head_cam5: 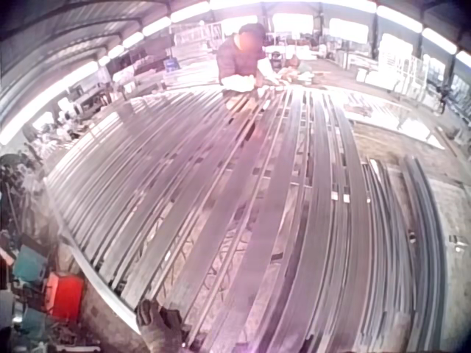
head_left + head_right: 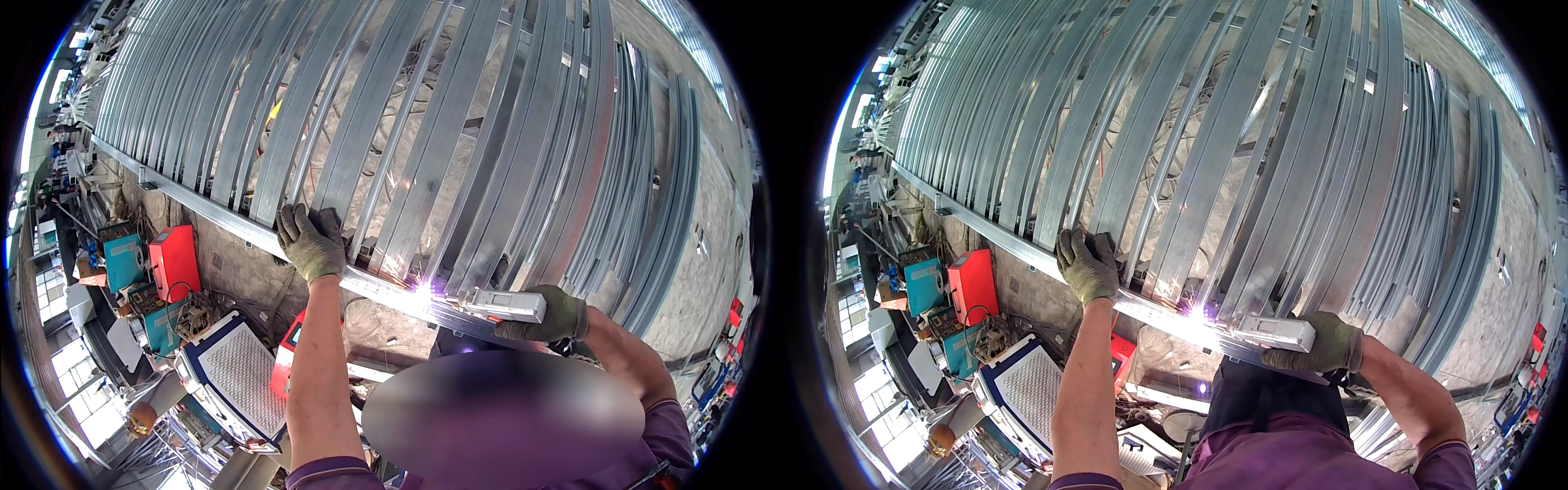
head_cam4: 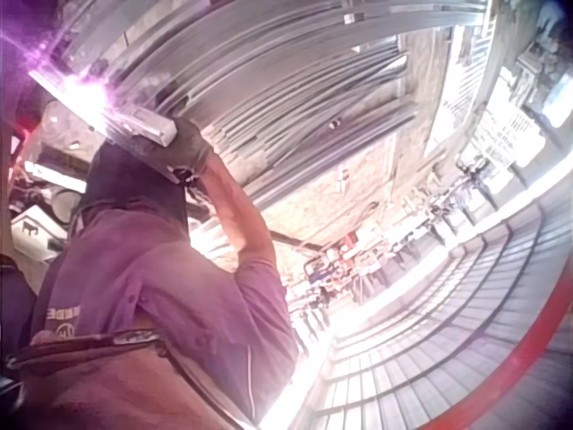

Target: The person welds metal bars onto a metal frame using a handheld welding tool. They repeatedly position the tool along the joints and create welds, moving along the length of the frame.

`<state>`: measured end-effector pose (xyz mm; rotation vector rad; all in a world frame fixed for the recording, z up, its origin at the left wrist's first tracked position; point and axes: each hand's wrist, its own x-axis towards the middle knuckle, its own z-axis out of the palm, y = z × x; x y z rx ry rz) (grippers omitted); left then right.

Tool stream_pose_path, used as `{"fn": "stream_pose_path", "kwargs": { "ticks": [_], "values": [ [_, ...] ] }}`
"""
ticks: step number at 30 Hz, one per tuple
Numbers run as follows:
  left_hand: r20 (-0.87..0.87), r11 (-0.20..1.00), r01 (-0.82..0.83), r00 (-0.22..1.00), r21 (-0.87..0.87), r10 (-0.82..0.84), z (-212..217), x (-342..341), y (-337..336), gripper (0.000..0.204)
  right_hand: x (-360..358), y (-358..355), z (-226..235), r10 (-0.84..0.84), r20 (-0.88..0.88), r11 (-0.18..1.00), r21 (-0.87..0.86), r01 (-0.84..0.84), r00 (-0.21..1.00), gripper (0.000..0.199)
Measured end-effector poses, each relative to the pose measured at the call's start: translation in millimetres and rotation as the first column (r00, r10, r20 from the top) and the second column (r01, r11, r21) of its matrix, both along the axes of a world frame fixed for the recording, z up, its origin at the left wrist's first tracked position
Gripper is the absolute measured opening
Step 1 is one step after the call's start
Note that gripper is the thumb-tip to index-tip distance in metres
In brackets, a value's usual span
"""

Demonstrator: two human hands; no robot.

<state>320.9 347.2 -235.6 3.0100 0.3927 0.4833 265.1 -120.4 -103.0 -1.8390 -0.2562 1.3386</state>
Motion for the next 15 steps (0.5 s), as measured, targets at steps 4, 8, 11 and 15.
{"fn": "stream_pose_path", "kwargs": {
  "ticks": [4, 8, 11, 15],
  "values": [
    [-0.001, 1.000, -0.022, 1.000, -0.019, 0.022, 4, 0, -2, 0.058, -1, -2, 5, 0.004, -0.018, 0.999, -0.041, -0.005, 1.000, 0.071],
    [-0.034, 0.999, -0.043, 0.999, -0.001, 0.043, 5, 1, -5, 0.057, -21, -9, 7, -0.106, -0.004, 0.994, -0.011, 0.106, 0.994, 0.071],
    [-0.021, 1.000, -0.026, 0.999, -0.002, 0.026, 3, 5, -4, 0.056, -28, -12, 15, -0.153, 0.054, 0.988, 0.019, 0.152, 0.987, 0.066],
    [-0.029, 0.999, -0.032, 0.999, -0.018, 0.031, 9, 3, -5, 0.055, -47, -24, 29, -0.180, 0.100, 0.982, -0.032, 0.184, 0.979, 0.059]
  ]
}}
